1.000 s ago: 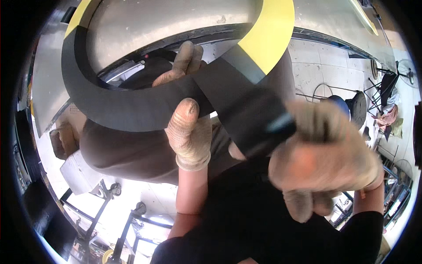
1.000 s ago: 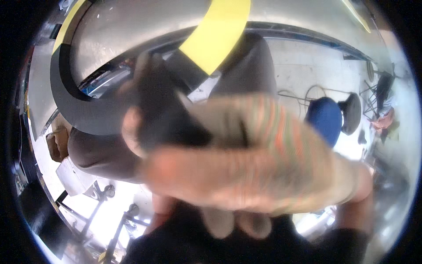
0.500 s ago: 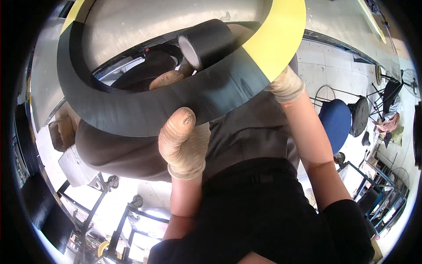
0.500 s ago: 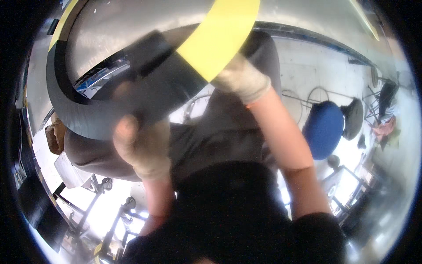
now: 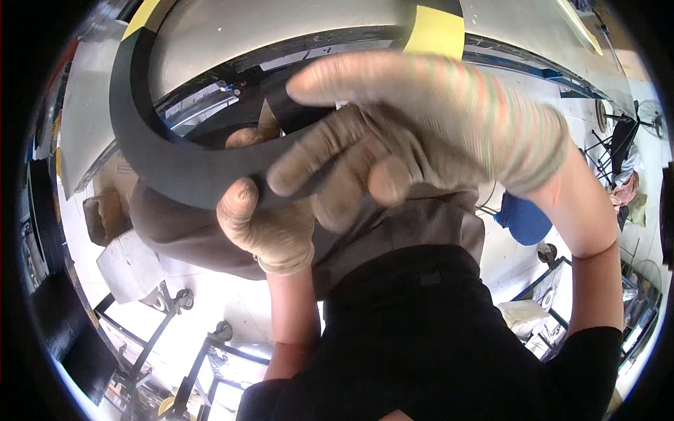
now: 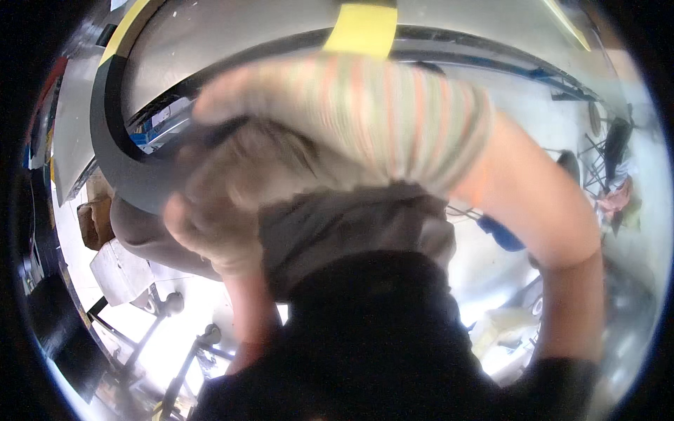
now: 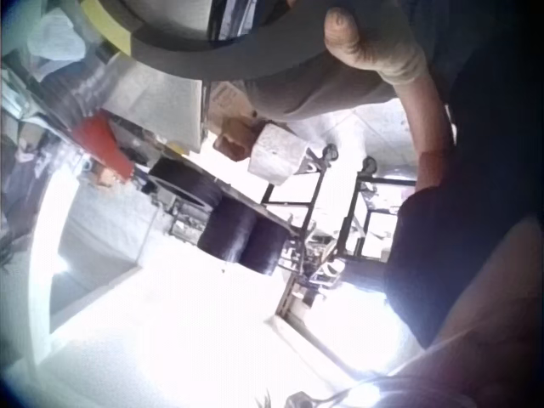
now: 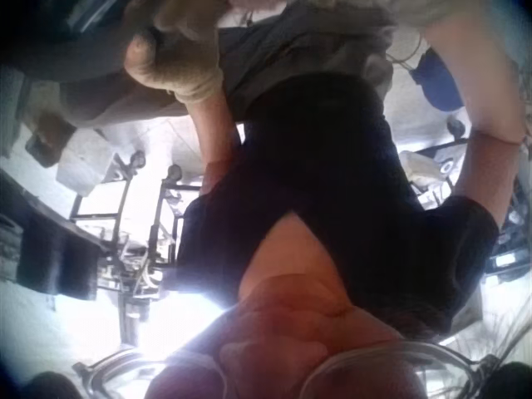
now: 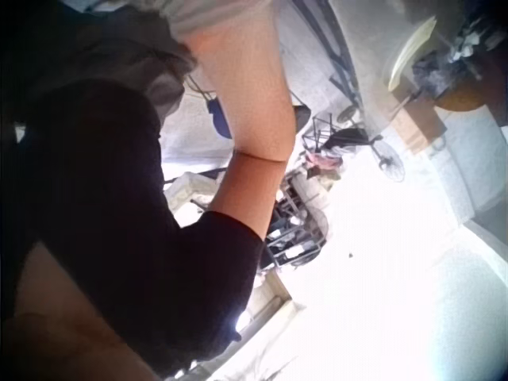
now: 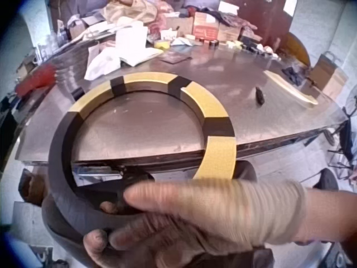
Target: Wrapping black tape around a circular black and yellow object.
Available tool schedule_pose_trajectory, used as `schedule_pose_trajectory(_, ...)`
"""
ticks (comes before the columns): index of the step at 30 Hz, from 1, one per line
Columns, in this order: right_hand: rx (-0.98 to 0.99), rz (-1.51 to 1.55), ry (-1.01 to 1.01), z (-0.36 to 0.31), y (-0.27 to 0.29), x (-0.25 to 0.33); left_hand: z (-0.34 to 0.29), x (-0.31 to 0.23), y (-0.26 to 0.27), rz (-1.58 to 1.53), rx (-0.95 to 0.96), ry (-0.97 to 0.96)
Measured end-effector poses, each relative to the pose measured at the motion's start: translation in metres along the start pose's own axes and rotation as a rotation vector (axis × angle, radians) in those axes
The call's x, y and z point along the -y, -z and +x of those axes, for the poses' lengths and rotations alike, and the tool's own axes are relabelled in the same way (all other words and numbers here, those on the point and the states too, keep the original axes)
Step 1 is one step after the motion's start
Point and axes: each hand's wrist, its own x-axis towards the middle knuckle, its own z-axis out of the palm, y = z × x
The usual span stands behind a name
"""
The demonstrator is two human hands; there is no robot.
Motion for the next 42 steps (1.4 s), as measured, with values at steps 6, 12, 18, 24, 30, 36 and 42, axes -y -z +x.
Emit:
schedule_pose_trajectory(6, 0.595, -0.420, 0.826, -0.011, 0.014, -0.031, 0.033, 0.001, 0.011, -0.101, 0.229, -0.049)
schedule_pose_trajectory(12, -0.373, -0.481, -0.058, 0.005, 0.045, -0.083, 0.043, 0.006, -0.003, 0.021, 0.281, -0.081)
schedule_pose_trajectory(18, -0.339, -1.346, 1.004, 0.068, 0.125, -0.065, 0.040, 0.009, 0.005, 0.250, 0.217, -0.193)
schedule_pose_trajectory(24, -0.165, -0.658, 0.905, 0.058, 0.135, -0.062, 0.014, 0.021, -0.008, 0.127, 0.001, 0.023)
schedule_pose_trajectory(30, 0.142, 0.057, 0.491, -0.006, 0.121, -0.018, 0.020, 0.030, -0.016, 0.119, 0.022, -0.092)
schedule_pose_trajectory(36, -0.310, -0.069, 0.525, -0.002, 0.060, -0.032, 0.026, 0.001, 0.004, 0.276, 0.042, -0.202)
schedule_pose_trajectory(42, -0.302, -0.686, 0.009, -0.047, 0.009, -0.006, 0.017, -0.008, -0.001, 0.137, 0.051, -0.100)
